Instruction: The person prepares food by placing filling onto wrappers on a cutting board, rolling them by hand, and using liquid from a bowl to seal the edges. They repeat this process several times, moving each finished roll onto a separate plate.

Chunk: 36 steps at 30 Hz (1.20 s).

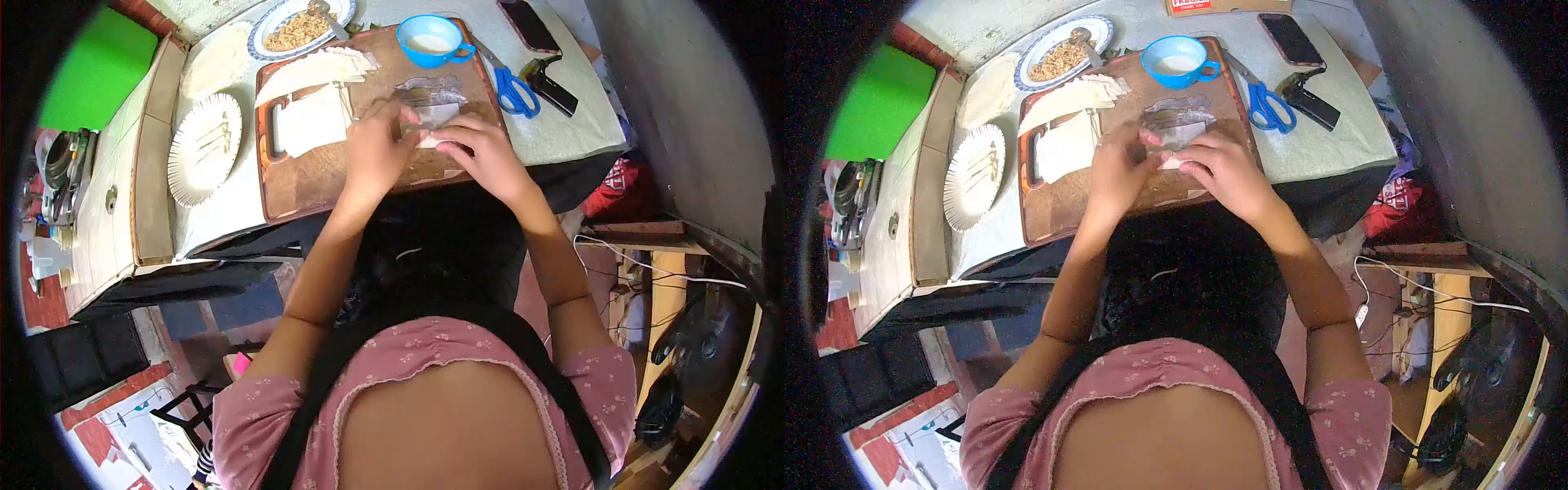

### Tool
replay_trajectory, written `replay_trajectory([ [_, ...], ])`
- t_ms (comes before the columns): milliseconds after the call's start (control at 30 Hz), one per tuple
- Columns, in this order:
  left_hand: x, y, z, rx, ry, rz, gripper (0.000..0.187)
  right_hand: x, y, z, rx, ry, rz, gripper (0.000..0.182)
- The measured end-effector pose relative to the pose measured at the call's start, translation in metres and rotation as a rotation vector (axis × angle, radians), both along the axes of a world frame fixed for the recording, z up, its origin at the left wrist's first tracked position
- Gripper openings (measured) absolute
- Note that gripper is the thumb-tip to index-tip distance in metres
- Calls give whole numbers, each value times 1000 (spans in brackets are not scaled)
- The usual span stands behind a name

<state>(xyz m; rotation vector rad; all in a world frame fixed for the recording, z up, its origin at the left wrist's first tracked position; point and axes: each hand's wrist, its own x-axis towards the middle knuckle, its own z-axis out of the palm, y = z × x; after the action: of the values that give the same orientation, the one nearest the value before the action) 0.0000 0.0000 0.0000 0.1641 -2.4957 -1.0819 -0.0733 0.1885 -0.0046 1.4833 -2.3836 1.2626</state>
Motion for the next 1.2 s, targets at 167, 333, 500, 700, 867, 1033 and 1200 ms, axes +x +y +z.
replay_trajectory([
  [167,25,9,-3,-315,246,-32,20,-3,-2,-5,-46,13,14,17],
  [333,20,11,-20,-252,284,-82,18,-10,0,-4,-26,-48,54,17],
  [500,20,10,-12,-311,168,-73,19,-8,3,4,-24,-22,42,19],
  [700,17,9,-13,-345,187,-50,18,-4,6,3,27,76,27,27],
  [867,15,10,-10,-291,190,-41,16,-11,9,-4,0,174,58,26],
  [1033,9,5,-9,-272,131,-52,14,-15,8,-2,21,126,57,21],
  [1200,2,1,-9,-228,132,-65,15,-17,6,3,26,101,72,17],
])
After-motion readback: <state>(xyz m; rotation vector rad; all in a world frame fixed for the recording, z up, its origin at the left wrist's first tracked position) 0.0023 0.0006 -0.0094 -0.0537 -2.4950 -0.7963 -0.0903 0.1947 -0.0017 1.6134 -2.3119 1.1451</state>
